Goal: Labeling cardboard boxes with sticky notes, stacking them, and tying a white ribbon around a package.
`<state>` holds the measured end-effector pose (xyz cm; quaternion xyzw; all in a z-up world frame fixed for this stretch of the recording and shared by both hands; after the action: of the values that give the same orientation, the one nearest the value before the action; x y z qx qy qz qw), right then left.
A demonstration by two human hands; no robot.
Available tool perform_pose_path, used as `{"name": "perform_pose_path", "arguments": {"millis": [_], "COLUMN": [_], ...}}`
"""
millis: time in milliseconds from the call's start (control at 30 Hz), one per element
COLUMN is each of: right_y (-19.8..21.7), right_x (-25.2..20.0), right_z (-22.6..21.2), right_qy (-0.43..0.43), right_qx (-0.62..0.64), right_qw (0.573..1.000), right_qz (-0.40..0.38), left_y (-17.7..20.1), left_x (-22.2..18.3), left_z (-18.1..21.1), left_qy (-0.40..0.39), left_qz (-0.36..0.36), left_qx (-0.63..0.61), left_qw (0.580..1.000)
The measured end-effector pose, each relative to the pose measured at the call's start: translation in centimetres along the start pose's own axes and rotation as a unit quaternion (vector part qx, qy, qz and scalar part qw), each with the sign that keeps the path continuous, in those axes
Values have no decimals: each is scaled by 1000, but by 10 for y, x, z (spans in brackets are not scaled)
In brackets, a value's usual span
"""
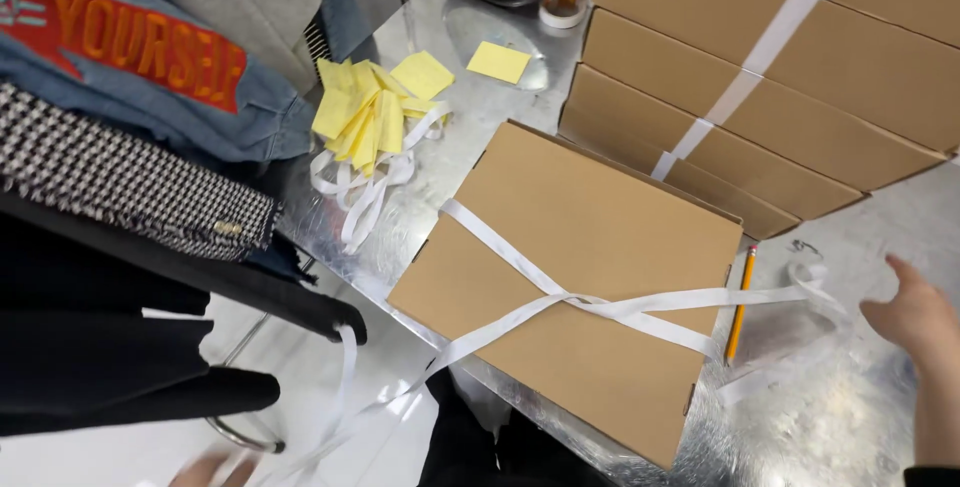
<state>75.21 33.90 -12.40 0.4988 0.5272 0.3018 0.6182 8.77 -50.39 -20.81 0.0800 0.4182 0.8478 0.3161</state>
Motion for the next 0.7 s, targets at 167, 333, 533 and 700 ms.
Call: {"name": "perform_pose_path", "arguments": {"millis": [167, 333, 533, 700], "right_y": [31, -18, -33, -5], "right_x": [-209, -287, -283, -269], "right_z": [-152, -226, -258, -290], "right_qy": [331, 499, 520, 503], "right_qx": [100, 3, -82, 23], "right_qw": [938, 855, 816, 781], "right_qz": [-20, -142, -237, -369], "left_y": [-75, -144, -198, -169], "left_x": [73, 98, 118, 121], "left_z": [332, 474, 484, 496], "left_qy": [-96, -309, -321, -140], "left_qz": [-16, -85, -93, -214], "left_qx": [-111, 18, 100, -82], "left_qw": [989, 947, 937, 963]}}
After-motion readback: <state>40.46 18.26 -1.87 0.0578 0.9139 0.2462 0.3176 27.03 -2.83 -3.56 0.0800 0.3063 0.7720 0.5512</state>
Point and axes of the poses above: each hand's wrist, its own x-axis towards the middle knuckle, its own y-axis out of the back of the hand, z = x × y, the point moved 8 cm from there along x, towards the middle knuckle, and after that the axes turned 14 degrees about -y, right-handed, at the moved point
